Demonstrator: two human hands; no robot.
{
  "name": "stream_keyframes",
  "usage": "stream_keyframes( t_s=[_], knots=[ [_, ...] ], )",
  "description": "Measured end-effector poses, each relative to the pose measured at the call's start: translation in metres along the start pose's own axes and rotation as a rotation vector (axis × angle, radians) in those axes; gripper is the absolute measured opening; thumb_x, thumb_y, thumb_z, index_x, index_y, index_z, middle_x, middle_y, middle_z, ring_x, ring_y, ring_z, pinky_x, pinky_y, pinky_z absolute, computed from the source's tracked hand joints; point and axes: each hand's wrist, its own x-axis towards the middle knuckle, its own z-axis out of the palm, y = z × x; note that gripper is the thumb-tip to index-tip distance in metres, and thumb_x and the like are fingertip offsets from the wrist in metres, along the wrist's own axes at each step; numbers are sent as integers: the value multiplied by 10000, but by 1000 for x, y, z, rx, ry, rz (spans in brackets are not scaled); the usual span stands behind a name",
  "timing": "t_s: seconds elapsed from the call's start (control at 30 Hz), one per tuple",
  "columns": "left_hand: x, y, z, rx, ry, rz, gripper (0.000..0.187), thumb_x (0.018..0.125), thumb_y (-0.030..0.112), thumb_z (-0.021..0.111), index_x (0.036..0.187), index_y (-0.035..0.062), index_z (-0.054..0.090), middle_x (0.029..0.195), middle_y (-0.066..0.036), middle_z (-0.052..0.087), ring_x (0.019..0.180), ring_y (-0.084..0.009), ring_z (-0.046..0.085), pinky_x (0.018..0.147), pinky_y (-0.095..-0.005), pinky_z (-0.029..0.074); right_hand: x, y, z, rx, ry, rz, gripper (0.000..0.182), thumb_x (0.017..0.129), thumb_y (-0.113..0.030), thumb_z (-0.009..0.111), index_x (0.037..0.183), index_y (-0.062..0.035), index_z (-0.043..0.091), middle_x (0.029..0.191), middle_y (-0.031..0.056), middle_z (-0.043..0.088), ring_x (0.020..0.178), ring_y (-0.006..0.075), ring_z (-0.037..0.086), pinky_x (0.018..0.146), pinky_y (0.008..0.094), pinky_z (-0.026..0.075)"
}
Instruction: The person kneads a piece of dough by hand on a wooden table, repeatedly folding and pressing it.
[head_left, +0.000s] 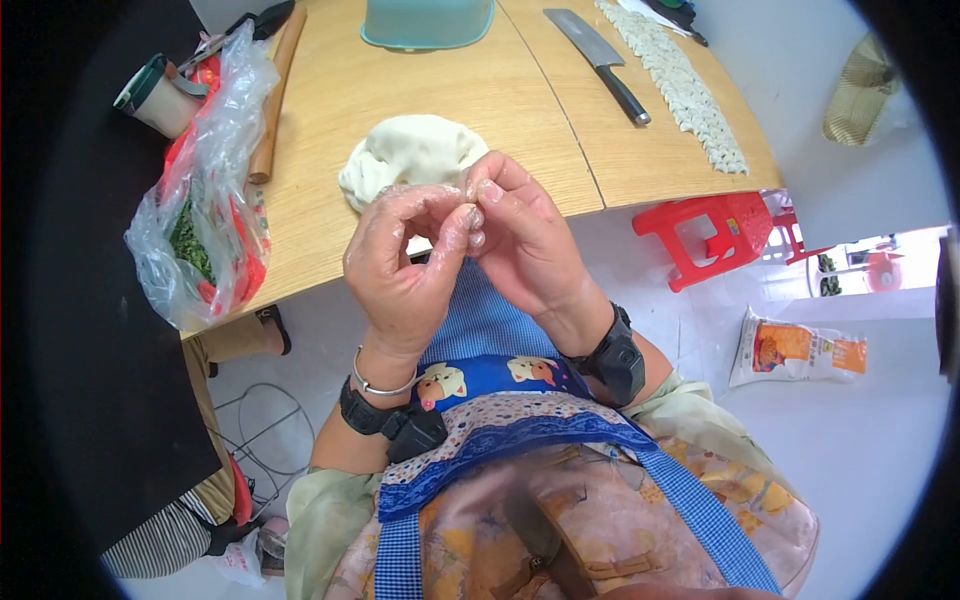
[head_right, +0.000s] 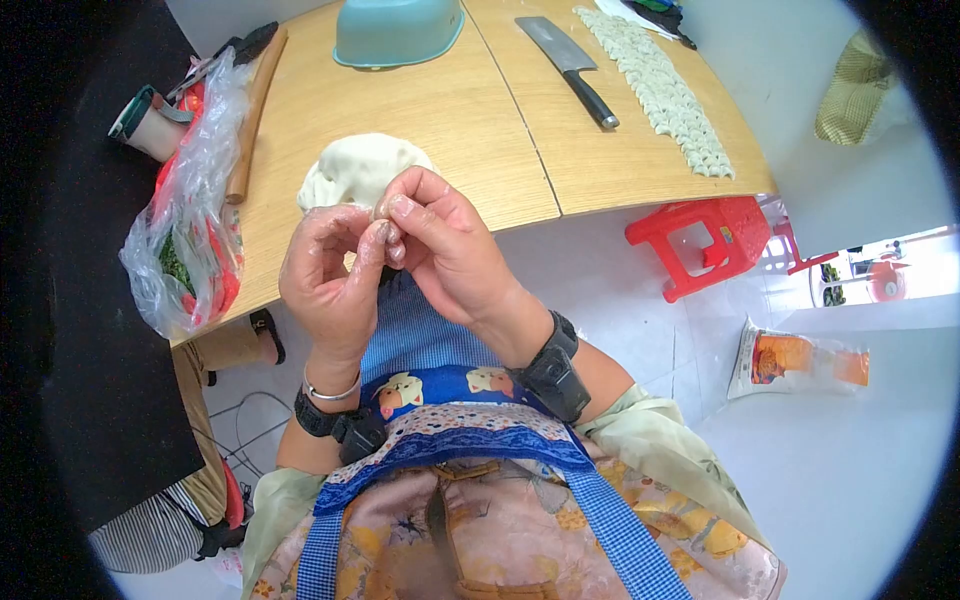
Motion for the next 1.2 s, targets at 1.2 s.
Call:
stream_keyframes(
  t_s=[1.2],
  knots=[
    [32,-12,-32,661,-138,134,97,923,24,659,1008,12,703,859,-108,632,741,-212,631,670,-330,490,5,-7,-3,193,-115,44,167,1052,-233,532,981,-90,485,778,4,484,706,144,481,652,284,405]
  ],
)
